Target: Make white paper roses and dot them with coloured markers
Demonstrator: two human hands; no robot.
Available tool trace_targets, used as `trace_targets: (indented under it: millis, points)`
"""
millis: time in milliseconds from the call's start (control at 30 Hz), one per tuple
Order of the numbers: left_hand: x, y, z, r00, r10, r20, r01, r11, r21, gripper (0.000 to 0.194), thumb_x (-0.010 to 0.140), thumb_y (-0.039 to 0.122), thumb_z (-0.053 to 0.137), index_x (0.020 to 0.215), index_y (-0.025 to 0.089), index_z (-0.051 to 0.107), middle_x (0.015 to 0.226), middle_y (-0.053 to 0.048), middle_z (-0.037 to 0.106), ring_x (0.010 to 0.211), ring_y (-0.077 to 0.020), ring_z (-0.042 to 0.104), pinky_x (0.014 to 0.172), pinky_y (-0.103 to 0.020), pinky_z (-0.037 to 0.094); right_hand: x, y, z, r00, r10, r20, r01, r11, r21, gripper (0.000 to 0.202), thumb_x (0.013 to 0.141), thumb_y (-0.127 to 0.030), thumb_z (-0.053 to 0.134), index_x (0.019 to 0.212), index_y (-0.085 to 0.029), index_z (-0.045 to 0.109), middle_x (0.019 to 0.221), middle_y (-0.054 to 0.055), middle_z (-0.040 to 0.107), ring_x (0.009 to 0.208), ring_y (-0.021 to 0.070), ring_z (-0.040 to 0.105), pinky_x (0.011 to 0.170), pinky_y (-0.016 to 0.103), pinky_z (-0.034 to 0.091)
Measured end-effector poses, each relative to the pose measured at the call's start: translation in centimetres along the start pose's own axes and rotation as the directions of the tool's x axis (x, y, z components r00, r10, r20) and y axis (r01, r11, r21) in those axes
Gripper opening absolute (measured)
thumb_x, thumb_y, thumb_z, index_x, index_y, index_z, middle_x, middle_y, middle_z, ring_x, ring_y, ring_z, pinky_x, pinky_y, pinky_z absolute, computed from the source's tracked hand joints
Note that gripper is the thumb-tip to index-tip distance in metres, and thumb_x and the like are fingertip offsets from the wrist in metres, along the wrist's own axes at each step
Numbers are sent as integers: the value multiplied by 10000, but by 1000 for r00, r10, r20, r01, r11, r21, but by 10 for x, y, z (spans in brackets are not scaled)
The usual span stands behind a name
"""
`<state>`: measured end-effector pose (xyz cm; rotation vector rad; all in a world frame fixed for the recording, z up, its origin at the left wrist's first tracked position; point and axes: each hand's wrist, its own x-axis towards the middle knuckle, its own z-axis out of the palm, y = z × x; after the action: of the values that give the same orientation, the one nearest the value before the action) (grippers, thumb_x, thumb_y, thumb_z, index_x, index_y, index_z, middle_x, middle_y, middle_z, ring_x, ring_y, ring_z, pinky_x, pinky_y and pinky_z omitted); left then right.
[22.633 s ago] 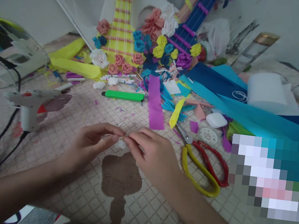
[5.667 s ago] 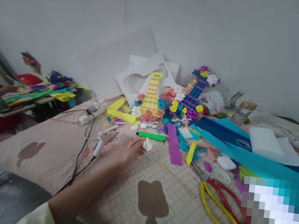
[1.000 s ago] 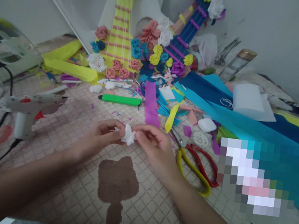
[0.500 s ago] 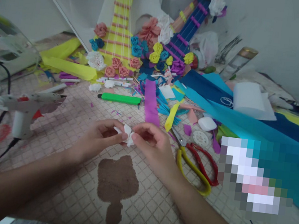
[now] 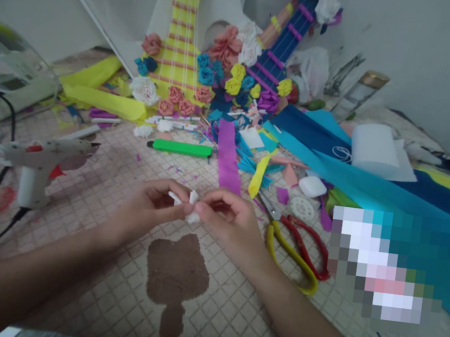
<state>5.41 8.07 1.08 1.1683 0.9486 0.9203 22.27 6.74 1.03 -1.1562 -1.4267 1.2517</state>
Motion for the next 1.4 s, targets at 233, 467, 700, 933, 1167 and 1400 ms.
trace_targets:
  millis: [233,467,700,933,1167,1400]
  points:
    - [-3,-5,-3,948,314,55,-319,936,149,61,722,165,697,732,156,637,852,-49,678,831,-151,630,775,-265,493,-1,1,-4,991,-119,53,122,991,-52,199,782,-244,657,975,-296,653,913,-14,627,849,126,573,760,273,468]
    - [-4,-6,-4,911,410,49,-411,892,189,55,726,139,694,729,167,647,854,-48,673,838,-150,624,795,-281,490,-1,1,-6,967,-251,33,253,957,-140,163,780,-203,660,906,-303,680,881,-6,633,880,145,570,766,299,458]
    - [-5,-3,-2,955,293,46,-296,949,104,71,705,157,710,691,162,640,826,-42,666,806,-145,620,716,-256,505,-1,2,-5,988,-155,24,157,981,-113,60,754,-278,672,774,-232,638,753,1,629,756,146,575,678,291,477]
    - [-4,3,1,994,95,52,-93,995,-28,193,684,145,708,849,173,613,773,18,587,649,-72,545,559,-170,450,-2,2,-3,997,-65,45,69,993,-97,115,781,-318,645,739,-217,609,718,-14,603,699,118,563,651,247,464]
    - [-2,6,-1,991,-5,135,6,1000,-4,107,744,174,652,839,132,628,827,-18,597,730,-98,550,637,-200,439,-1,4,-3,994,-110,20,111,988,-106,70,792,-282,638,767,-222,611,745,-15,615,727,121,569,662,246,462]
    - [0,4,-3,989,-93,115,89,995,42,114,754,218,622,830,137,604,699,-7,617,649,-114,571,630,-241,446,-3,3,0,996,-85,-6,84,991,-103,61,792,-265,642,768,-220,609,744,-28,611,741,102,563,676,221,453]
